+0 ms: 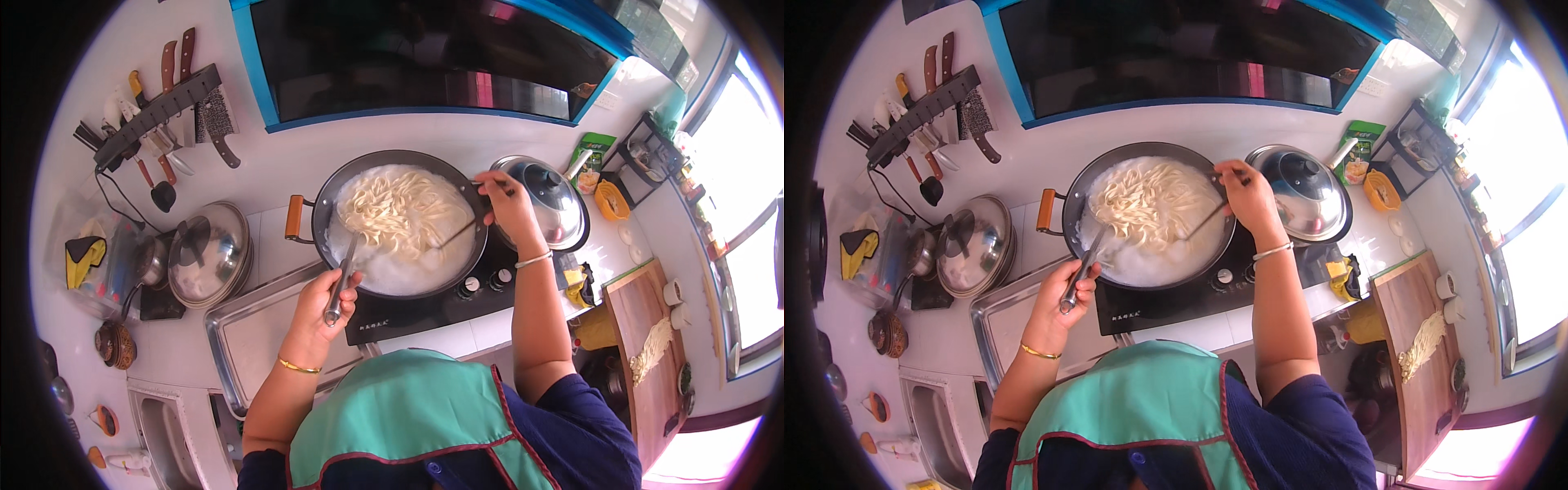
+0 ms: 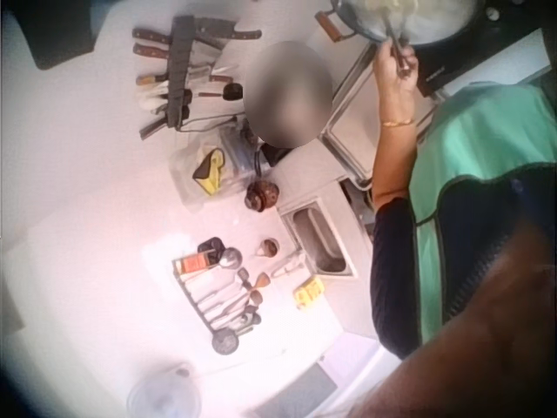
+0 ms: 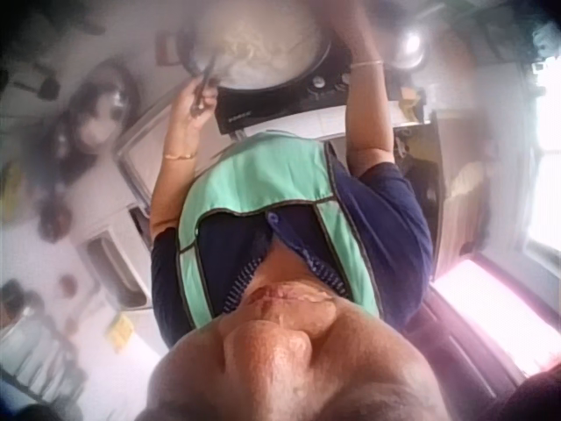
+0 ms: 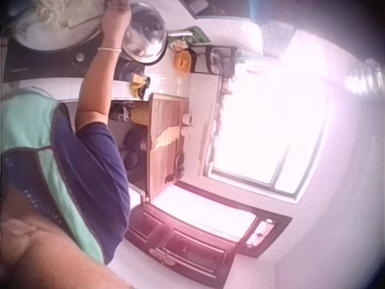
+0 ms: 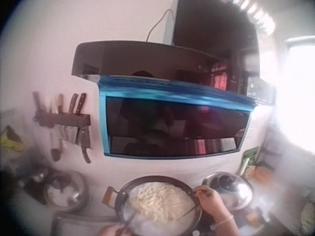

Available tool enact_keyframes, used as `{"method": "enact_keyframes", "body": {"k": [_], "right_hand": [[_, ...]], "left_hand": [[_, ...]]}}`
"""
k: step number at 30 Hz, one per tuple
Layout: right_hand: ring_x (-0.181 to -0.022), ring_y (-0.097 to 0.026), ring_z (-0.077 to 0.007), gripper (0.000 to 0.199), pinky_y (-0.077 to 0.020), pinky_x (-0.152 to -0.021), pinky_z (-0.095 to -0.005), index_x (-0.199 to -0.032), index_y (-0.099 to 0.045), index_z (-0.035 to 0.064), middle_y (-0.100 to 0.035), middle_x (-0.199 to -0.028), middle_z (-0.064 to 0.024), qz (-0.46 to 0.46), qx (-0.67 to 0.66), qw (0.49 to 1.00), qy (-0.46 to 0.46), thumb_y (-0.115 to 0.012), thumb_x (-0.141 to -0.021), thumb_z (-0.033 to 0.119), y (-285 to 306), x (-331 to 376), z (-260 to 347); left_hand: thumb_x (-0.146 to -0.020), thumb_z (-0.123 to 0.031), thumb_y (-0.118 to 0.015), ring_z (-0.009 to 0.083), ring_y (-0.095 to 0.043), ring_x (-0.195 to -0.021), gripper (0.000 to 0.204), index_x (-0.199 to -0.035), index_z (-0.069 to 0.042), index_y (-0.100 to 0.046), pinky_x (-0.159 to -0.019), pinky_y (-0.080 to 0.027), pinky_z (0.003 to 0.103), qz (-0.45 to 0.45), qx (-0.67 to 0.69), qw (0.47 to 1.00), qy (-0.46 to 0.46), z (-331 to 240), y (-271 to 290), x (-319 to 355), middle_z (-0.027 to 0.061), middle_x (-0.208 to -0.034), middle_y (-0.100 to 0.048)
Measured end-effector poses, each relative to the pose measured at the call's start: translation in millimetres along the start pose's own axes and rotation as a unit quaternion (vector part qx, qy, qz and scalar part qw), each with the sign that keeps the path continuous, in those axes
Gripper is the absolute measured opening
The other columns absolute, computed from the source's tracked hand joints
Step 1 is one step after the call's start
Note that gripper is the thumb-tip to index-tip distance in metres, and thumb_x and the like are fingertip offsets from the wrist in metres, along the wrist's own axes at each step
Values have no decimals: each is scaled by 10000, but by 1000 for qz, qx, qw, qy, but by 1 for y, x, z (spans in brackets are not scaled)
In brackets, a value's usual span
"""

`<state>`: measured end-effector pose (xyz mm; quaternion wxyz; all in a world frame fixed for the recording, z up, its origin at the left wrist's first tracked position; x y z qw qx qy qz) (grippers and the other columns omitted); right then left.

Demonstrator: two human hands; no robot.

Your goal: The person wipes a metal tray and a stove with a cloth, stirs boiling noodles in a pan using chopsticks, and covers pans with lids. They use a strainer and chopsticks to remove cooked noodles onto a tray, add raw noodles to the boiling water, and wipe a wooden table surface.

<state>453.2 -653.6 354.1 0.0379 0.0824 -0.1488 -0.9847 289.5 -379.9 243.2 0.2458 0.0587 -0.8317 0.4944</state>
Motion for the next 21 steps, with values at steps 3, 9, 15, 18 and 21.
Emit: {"method": "enact_keyframes", "body": {"k": [3, 9, 15, 18, 21], "right_hand": [[-496, -614, -179, 211, -490, -537, -277, -967, -651, 62, -640, -794, -81, -67, 89, 994, -9, -493, -902, 186, 2, -4, -35], [-569, -643, -175, 246, -531, -516, -263, -861, -645, -20, -622, -714, -86, -124, -165, 975, -82, -506, -889, 181, -47, -56, -95], [-569, -631, -150, 231, -515, -533, -243, -838, -632, -51, -637, -775, -80, -34, -184, 982, -19, -504, -883, 136, -100, -51, -28], [-570, -625, -135, 235, -490, -530, -227, -796, -620, -72, -649, -797, -71, 21, -97, 992, 78, -495, -884, 106, -89, -20, 23], [-566, -604, -118, 242, -473, -518, -230, -704, -611, -76, -662, -818, -67, 26, -47, 983, 174, -492, -876, 47, -60, 30, 56]], "left_hand": [[-901, -155, -523, 88, -499, -564, 173, -957, 9, -506, -428, -446, 192, -1, -12, 1000, 7, 2, -8, -1, 117, -914, -583], [-881, -128, -566, 91, -504, -548, 109, -905, -33, -518, -424, -439, 193, -9, -57, 998, 15, 1, -7, -7, 109, -903, -591], [-873, -121, -574, 106, -510, -553, 95, -905, -40, -535, -430, -445, 198, -3, -33, 999, 18, 3, -4, -12, 107, -900, -593], [-881, -116, -563, 85, -494, -544, 137, -926, -5, -498, -411, -437, 186, -10, -24, 1000, 14, 3, -9, -8, 116, -888, -585], [-883, -121, -563, 88, -499, -541, 144, -932, 3, -506, -417, -450, 188, 6, 6, 1000, 13, 3, -10, -6, 121, -892, -590]]}}
Point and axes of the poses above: each hand's wrist, its own x-axis away from the middle knuckle, its own y-axis out of the back of the hand, z = x × y, the point moved 6 cm from there along -x, towards the middle knuckle
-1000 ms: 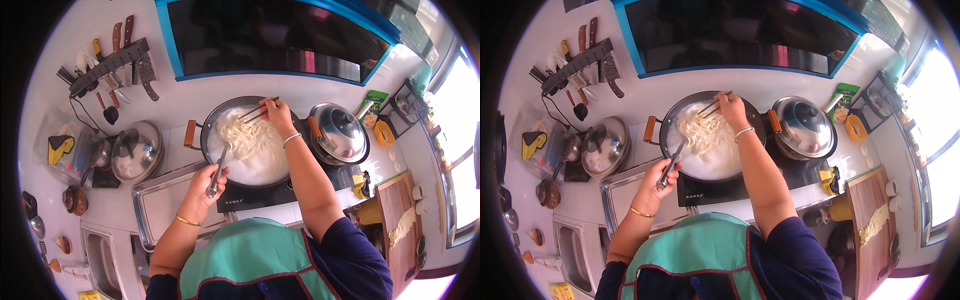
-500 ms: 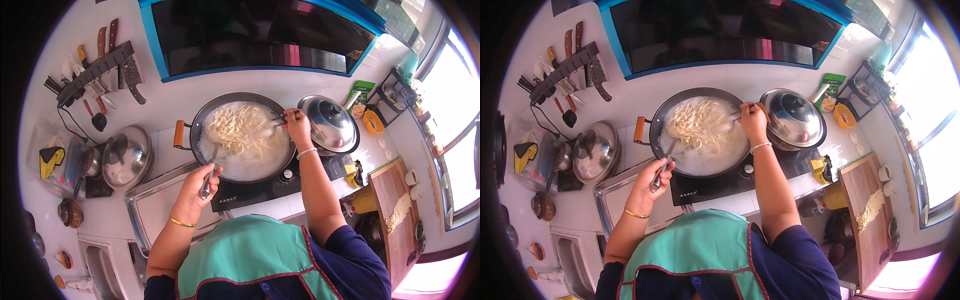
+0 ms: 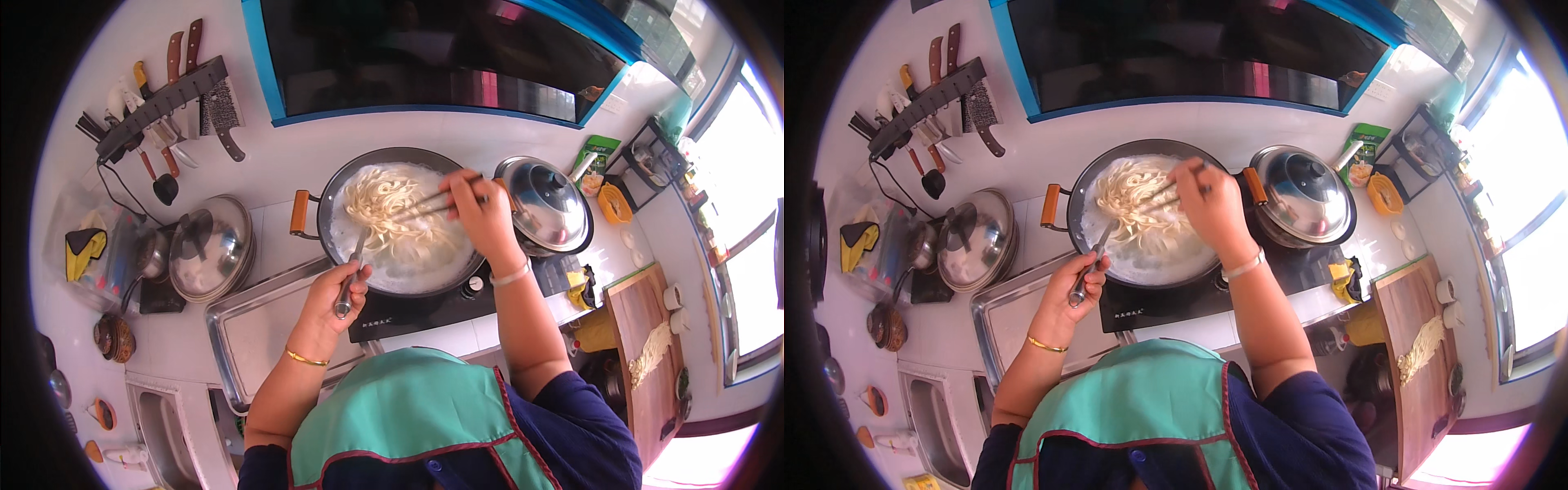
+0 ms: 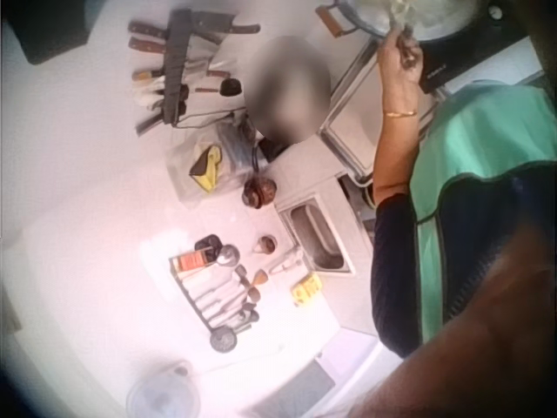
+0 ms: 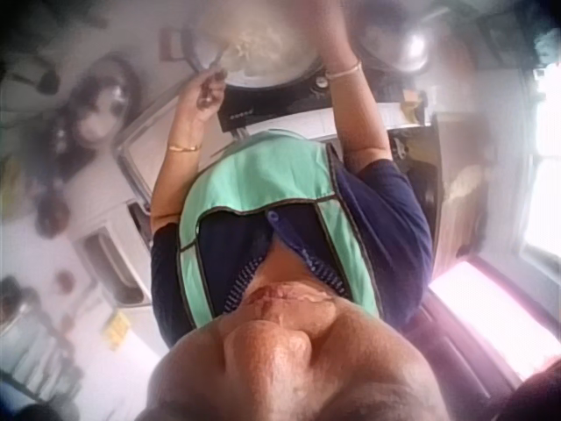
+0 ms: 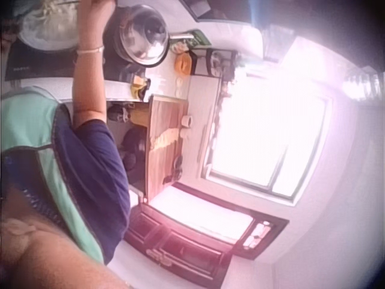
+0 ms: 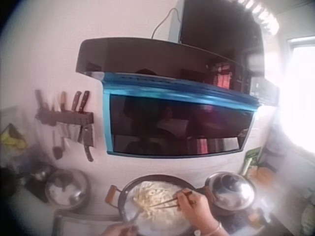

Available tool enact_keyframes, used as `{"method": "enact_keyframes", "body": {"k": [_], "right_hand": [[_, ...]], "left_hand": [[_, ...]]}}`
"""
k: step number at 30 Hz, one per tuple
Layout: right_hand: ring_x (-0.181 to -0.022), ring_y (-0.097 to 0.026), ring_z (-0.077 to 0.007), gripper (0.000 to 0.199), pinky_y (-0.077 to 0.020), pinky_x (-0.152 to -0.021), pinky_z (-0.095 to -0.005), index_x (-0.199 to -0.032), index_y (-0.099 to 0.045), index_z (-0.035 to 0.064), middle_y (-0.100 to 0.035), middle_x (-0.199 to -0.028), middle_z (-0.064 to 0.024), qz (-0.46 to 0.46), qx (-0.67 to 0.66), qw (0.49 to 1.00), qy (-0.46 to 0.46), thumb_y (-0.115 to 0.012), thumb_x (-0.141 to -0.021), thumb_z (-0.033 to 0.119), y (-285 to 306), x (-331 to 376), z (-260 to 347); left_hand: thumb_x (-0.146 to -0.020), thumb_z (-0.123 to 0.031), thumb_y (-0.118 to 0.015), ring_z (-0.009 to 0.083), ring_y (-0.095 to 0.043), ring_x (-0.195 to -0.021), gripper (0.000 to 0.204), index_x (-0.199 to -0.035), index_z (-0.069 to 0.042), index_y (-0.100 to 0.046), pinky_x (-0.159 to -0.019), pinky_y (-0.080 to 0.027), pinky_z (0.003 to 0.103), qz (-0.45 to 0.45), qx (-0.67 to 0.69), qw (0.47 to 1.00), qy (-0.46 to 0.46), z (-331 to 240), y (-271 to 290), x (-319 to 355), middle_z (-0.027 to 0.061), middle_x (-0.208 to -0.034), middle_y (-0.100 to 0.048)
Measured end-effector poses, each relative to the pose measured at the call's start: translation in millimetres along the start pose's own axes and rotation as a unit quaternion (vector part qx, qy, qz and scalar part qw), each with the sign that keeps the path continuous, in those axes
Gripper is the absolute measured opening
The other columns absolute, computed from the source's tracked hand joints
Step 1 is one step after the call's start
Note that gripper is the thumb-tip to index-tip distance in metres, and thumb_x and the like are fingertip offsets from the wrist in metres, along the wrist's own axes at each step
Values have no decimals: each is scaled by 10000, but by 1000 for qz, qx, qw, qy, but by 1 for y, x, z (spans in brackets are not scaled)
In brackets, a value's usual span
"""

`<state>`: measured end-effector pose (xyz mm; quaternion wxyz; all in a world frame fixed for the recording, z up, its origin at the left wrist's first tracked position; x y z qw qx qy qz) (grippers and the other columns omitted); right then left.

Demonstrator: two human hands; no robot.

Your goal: The person wipes a metal tray and a stove with a cloth, stirs boiling noodles in a pan using chopsticks, and covers pans with lids. They use a strainer and chopsticks to remove cooked noodles onto a tray, add raw noodles to the boiling water, and wipe a wooden table surface.

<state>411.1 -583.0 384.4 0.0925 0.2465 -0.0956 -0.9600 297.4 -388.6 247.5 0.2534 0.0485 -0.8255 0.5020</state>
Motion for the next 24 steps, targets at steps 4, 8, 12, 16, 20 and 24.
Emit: {"method": "enact_keyframes", "body": {"k": [4, 8, 12, 16, 20, 24], "right_hand": [[-604, -584, -113, 134, -484, -596, -276, -888, -651, -15, -660, -794, -91, 190, 2, 977, -100, -586, -839, 92, -44, 58, -21], [-707, -638, -265, 153, -503, -641, -308, -944, -658, 19, -643, -880, -162, 157, 179, 971, 13, -576, -818, 44, -43, 67, -26], [-689, -630, -290, 147, -511, -622, -325, -924, -653, 18, -635, -888, -172, 80, 226, 971, -15, -555, -834, 80, -8, 56, -40], [-693, -630, -294, 128, -493, -638, -376, -877, -654, 59, -643, -833, -143, -16, 247, 968, -30, -571, -835, 147, 14, 29, -57], [-698, -631, -275, 128, -492, -648, -361, -890, -647, 60, -652, -845, -134, -62, 198, 978, -29, -560, -839, 140, 8, -5, -74], [-693, -629, -270, 137, -492, -655, -334, -903, -645, 55, -654, -853, -123, -56, 117, 991, -42, -557, -844, 142, -16, -32, -93]], "left_hand": [[-884, -115, -558, 89, -514, -547, 132, -926, 5, -524, -436, -474, 196, 19, 25, 999, 10, 4, 3, -9, 118, -878, -600], [-884, -113, -558, 89, -523, -553, 122, -921, 1, -535, -446, -485, 202, 17, 16, 1000, 4, 4, -1, -11, 115, -869, -608], [-885, -120, -559, 92, -521, -549, 115, -910, -11, -535, -447, -483, 203, 14, 20, 1000, 3, 4, 1, -7, 116, -877, -610], [-889, -138, -561, 92, -519, -555, 121, -920, -29, -520, -444, -475, 197, -4, 6, 1000, 13, 7, 1, -8, 109, -908, -599], [-896, -152, -555, 91, -518, -564, 143, -959, -35, -501, -445, -470, 196, -7, -11, 1000, 26, 7, -1, -7, 100, -931, -586], [-903, -154, -545, 93, -512, -558, 142, -960, -33, -497, -442, -465, 198, -4, -9, 1000, 25, 6, -2, -11, 101, -924, -585]]}}
Point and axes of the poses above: each hand's wrist, its own x-axis away from the middle knuckle, its own y-axis out of the back of the hand, z = x × y, the point moved 6 cm from there along -x, towards the middle knuckle
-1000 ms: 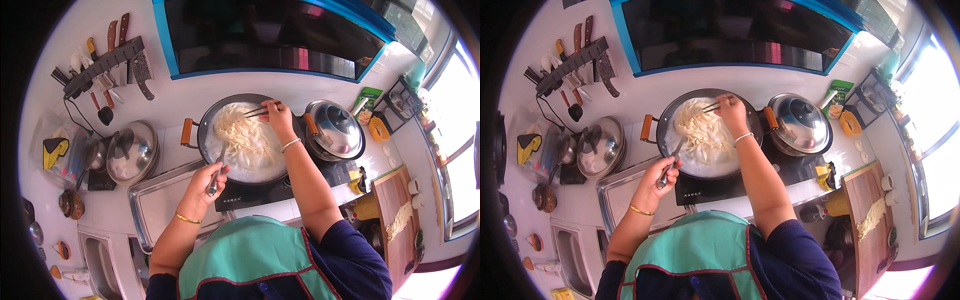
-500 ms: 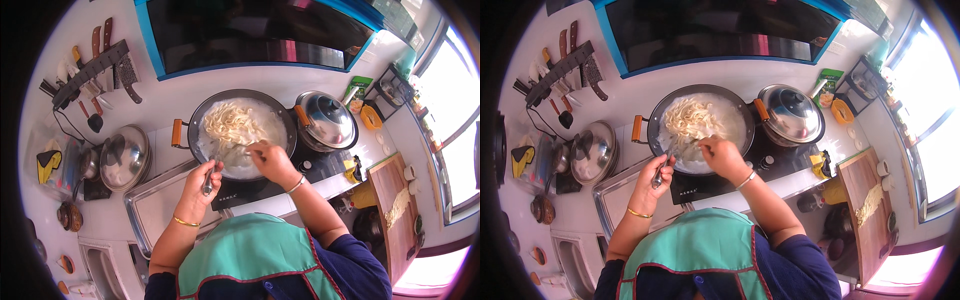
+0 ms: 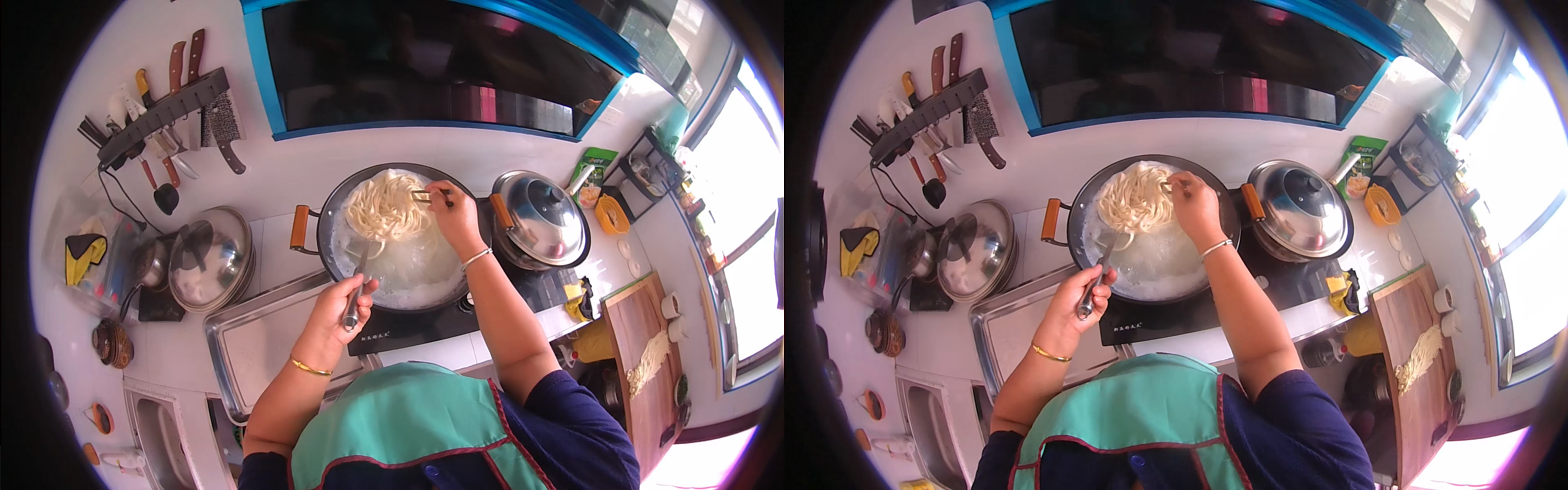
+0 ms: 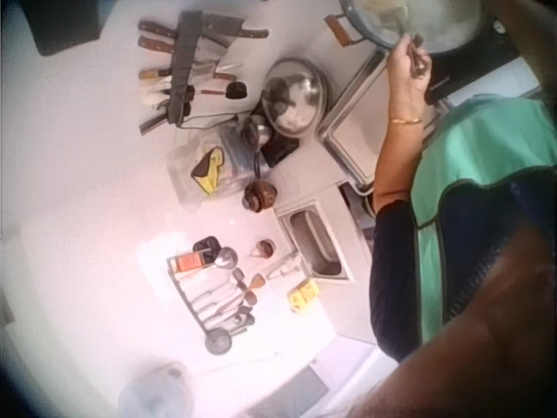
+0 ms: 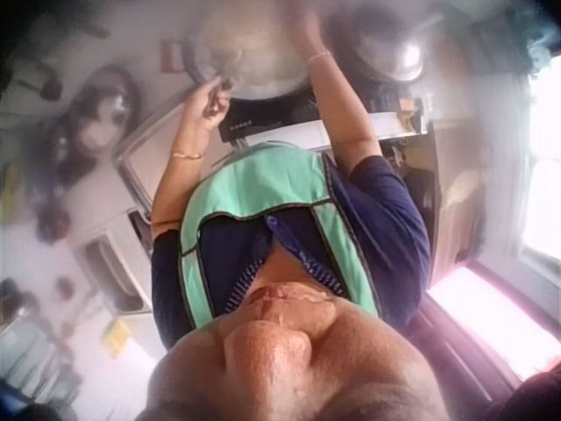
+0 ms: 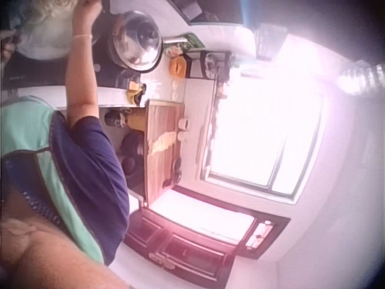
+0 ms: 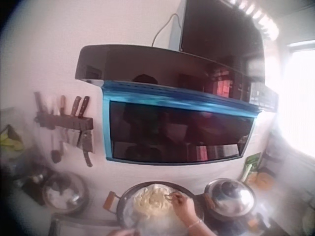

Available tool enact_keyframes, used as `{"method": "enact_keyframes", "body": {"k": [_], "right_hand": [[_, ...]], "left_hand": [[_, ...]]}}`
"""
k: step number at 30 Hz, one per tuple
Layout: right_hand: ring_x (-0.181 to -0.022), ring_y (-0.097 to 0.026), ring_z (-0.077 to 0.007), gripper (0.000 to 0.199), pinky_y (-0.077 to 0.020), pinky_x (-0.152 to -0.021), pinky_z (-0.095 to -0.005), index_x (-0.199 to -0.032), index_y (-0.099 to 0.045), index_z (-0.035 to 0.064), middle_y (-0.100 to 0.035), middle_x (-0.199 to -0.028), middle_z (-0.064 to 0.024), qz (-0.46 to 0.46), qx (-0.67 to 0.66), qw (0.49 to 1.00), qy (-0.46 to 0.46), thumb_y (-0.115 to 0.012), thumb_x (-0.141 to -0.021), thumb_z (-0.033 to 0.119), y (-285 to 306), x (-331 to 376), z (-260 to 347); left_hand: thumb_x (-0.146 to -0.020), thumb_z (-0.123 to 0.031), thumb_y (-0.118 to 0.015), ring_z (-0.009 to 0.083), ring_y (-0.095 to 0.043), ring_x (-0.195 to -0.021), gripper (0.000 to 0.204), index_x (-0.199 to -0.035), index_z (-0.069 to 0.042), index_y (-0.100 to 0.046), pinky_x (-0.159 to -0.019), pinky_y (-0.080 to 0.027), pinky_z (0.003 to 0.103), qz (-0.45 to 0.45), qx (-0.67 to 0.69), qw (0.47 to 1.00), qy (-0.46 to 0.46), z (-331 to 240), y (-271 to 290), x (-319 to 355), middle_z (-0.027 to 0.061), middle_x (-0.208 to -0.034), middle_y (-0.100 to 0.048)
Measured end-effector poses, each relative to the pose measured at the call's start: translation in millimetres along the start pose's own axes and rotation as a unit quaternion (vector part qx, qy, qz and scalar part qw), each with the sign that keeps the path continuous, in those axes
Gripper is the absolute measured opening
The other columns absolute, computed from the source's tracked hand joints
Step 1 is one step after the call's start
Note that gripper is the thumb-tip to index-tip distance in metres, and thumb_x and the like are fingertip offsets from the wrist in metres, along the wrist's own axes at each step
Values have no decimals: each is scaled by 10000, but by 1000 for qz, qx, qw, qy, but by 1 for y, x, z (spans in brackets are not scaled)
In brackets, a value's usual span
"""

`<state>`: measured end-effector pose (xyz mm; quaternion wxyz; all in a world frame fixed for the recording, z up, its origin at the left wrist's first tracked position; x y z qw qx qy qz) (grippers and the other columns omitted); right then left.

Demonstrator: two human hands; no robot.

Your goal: The person wipes a metal tray and a stove with a cloth, stirs boiling noodles in a pan using chopsticks, and covers pans with lids. They use a strainer and chopsticks to remove cooked noodles onto a tray, add raw noodles to the boiling water, and wipe a wooden table surface.

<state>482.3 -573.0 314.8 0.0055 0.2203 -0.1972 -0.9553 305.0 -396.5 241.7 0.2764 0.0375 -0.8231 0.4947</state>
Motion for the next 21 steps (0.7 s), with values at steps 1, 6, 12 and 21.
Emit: {"method": "enact_keyframes", "body": {"k": [1, 6, 12, 21], "right_hand": [[-693, -629, -270, 137, -492, -655, -334, -903, -645, 55, -654, -853, -123, 4, -2, 1000, 1, -557, -844, 142, -5, -1, 8], [-650, -626, -213, 145, -475, -617, -289, -867, -653, 21, -646, -807, -113, 59, -23, 997, 45, -559, -852, 130, 1, 4, 48], [-543, -521, -89, 191, -431, -507, -226, -951, -659, 67, -631, -796, -10, 7, -86, 990, -115, -502, -912, 169, 84, 10, 9], [-600, -545, -91, 239, -463, -567, -242, -1004, -652, 73, -658, -854, -27, 17, -174, 977, -119, -505, -932, 247, 14, -26, -74]], "left_hand": [[-903, -154, -545, 93, -512, -558, 142, -960, -33, -497, -442, -465, 198, -2, 2, 1000, -3, 0, -1, -1, 101, -924, -585], [-905, -144, -538, 100, -516, -559, 139, -964, -20, -512, -442, -476, 201, 6, 28, 1000, -6, 3, -3, -4, 115, -920, -591], [-907, -141, -538, 102, -531, -567, 149, -959, -1, -530, -440, -478, 199, 39, 86, 995, -5, 5, 1, -2, 117, -915, -599], [-903, -158, -551, 90, -520, -559, 169, -965, -2, -535, -444, -473, 199, 24, 61, 998, 1, 4, -6, 1, 93, -896, -594]]}}
Point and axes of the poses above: each hand's wrist, its own x-axis away from the middle knuckle, its own y-axis out of the back of the hand, z = x × y, the point moved 6 cm from there along -x, towards the middle knuckle
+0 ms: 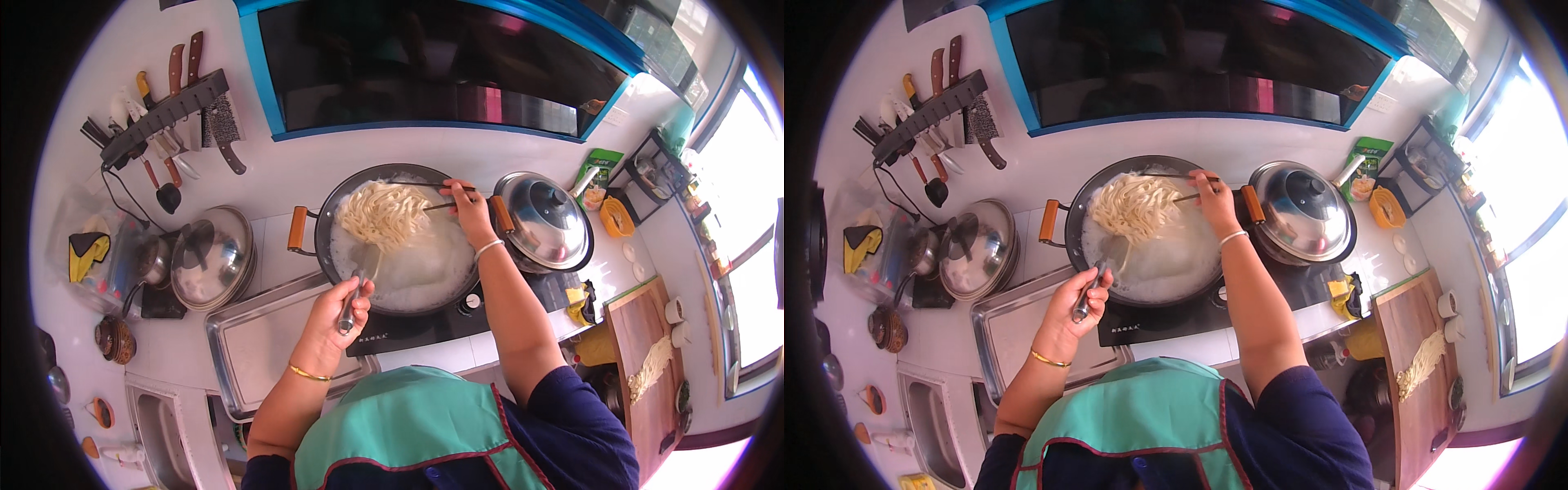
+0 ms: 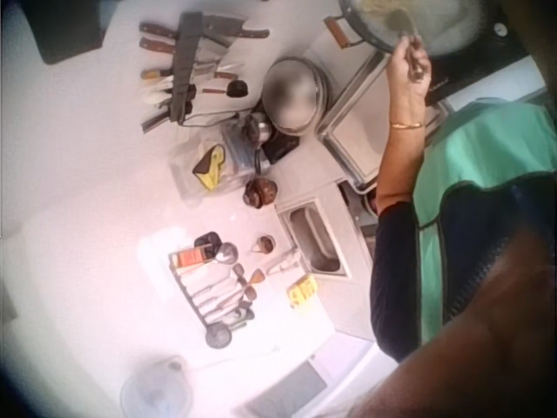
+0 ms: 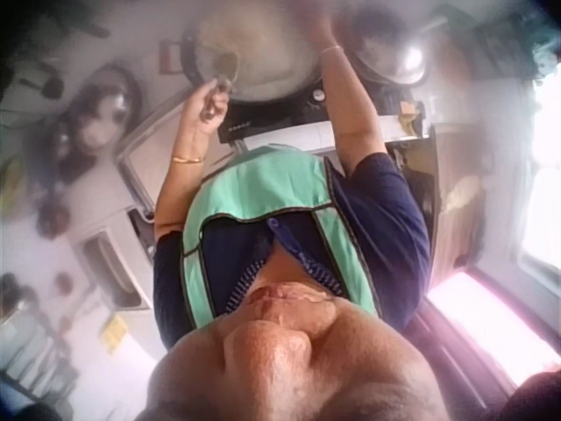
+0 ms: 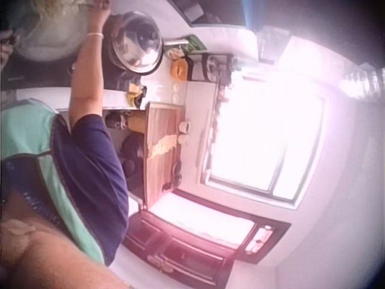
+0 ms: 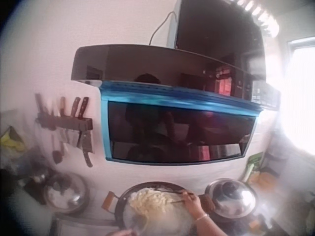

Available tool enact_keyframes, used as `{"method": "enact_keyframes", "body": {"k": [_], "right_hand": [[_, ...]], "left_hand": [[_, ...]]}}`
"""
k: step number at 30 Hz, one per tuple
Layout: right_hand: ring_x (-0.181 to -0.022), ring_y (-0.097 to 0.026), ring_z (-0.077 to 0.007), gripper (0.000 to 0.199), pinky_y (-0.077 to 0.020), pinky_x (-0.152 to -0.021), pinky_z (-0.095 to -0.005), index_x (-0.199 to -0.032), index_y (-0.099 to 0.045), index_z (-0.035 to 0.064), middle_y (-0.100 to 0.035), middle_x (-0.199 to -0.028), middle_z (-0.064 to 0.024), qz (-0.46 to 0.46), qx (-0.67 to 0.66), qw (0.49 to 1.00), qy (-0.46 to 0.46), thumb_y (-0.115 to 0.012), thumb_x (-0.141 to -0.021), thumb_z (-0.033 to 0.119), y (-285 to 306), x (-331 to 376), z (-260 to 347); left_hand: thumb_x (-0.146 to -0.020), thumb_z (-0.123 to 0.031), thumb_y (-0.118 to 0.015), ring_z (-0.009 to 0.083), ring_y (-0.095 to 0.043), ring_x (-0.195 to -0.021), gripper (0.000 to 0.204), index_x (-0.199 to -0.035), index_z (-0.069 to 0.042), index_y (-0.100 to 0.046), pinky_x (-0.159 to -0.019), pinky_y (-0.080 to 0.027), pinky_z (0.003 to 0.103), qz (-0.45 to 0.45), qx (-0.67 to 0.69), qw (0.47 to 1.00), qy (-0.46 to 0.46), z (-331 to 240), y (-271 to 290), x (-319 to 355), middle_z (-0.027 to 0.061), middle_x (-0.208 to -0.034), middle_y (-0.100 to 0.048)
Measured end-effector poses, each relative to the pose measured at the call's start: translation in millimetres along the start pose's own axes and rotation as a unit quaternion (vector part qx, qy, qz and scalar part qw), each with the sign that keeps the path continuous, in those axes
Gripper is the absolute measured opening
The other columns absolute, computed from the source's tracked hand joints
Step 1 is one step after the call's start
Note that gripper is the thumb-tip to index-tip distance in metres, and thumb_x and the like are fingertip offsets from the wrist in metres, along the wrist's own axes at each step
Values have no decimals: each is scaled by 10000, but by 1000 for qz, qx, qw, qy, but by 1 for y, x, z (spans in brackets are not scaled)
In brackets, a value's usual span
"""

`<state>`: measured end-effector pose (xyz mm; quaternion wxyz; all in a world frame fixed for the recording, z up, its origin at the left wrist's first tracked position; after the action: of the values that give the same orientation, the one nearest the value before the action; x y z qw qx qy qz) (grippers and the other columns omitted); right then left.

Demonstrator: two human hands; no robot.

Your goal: The person wipes a metal tray and a stove with a cloth, stirs boiling noodles in a pan using chopsticks, and covers pans with lids. They use a strainer and chopsticks to remove cooked noodles onto a tray, add raw noodles to the boiling water, and wipe a wooden table surface.

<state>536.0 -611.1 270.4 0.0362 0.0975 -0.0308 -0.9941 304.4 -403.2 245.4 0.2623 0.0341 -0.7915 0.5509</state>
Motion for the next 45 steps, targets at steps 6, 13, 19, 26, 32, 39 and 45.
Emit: {"method": "enact_keyframes", "body": {"k": [6, 13, 19, 26, 32, 39, 45], "right_hand": [[-535, -547, -125, 243, -460, -526, -256, -874, -643, 15, -586, -718, -46, -9, -35, 999, -34, -494, -910, 203, -25, -19, 8], [-542, -599, -151, 257, -499, -543, -253, -771, -629, -25, -599, -737, -69, 100, 22, 995, -21, -497, -886, 163, -66, 1, 28], [-551, -609, -168, 277, -511, -559, -266, -755, -597, -77, -621, -835, -82, 116, 58, 991, 45, -473, -880, 137, -55, 23, 82], [-559, -591, -136, 284, -506, -554, -254, -757, -595, -77, -616, -803, -74, 114, 52, 988, 84, -482, -887, 148, -36, 33, 160], [-555, -576, -120, 280, -496, -537, -241, -749, -597, -69, -611, -779, -63, 87, 32, 987, 134, -526, -882, 168, -18, 33, 229], [-525, -597, -141, 273, -494, -530, -242, -786, -615, -16, -568, -713, -74, 91, 92, 975, 180, -522, -887, 221, -6, 29, 285], [-537, -611, -152, 304, -512, -560, -248, -783, -614, -22, -575, -723, -78, 77, 116, 967, 212, -514, -886, 246, 2, 32, 315]], "left_hand": [[-890, -155, -564, 68, -492, -540, 166, -975, -14, -538, -428, -431, 183, -49, -105, 993, -13, -2, 5, 1, 50, -813, -584], [-877, -102, -554, 64, -474, -498, 162, -1008, -18, -511, -398, -410, 186, -1, -157, 987, 29, -1, -2, 4, 13, -713, -507], [-869, -67, -521, 61, -454, -504, 208, -1064, 1, -490, -389, -388, 186, 48, -181, 982, 8, 10, -23, 32, 9, -704, -459], [-877, -78, -476, 43, -418, -487, 295, -1125, 80, -450, -384, -360, 176, 86, -242, 965, -47, 0, -79, 78, 5, -712, -427], [-886, -79, -464, 45, -429, -477, 330, -1160, 95, -405, -373, -369, 177, 135, -254, 957, -35, -17, -128, 104, 12, -732, -428], [-882, -105, -491, 53, -436, -488, 304, -1106, 98, -452, -388, -367, 185, 192, -260, 946, -5, -32, -171, 126, 14, -723, -440], [-884, -96, -484, 62, -445, -478, 305, -1101, 110, -430, -383, -391, 194, 202, -239, 950, -10, -32, -191, 137, 30, -732, -445]]}}
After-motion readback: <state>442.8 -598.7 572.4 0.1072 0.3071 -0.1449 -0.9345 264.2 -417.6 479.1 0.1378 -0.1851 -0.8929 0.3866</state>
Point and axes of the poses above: each hand's wrist, its own x-axis away from the middle knuckle, its own y-axis out of the back of the hand, z = x × y, the point moved 6 cm from there along -x, towards the middle knuckle
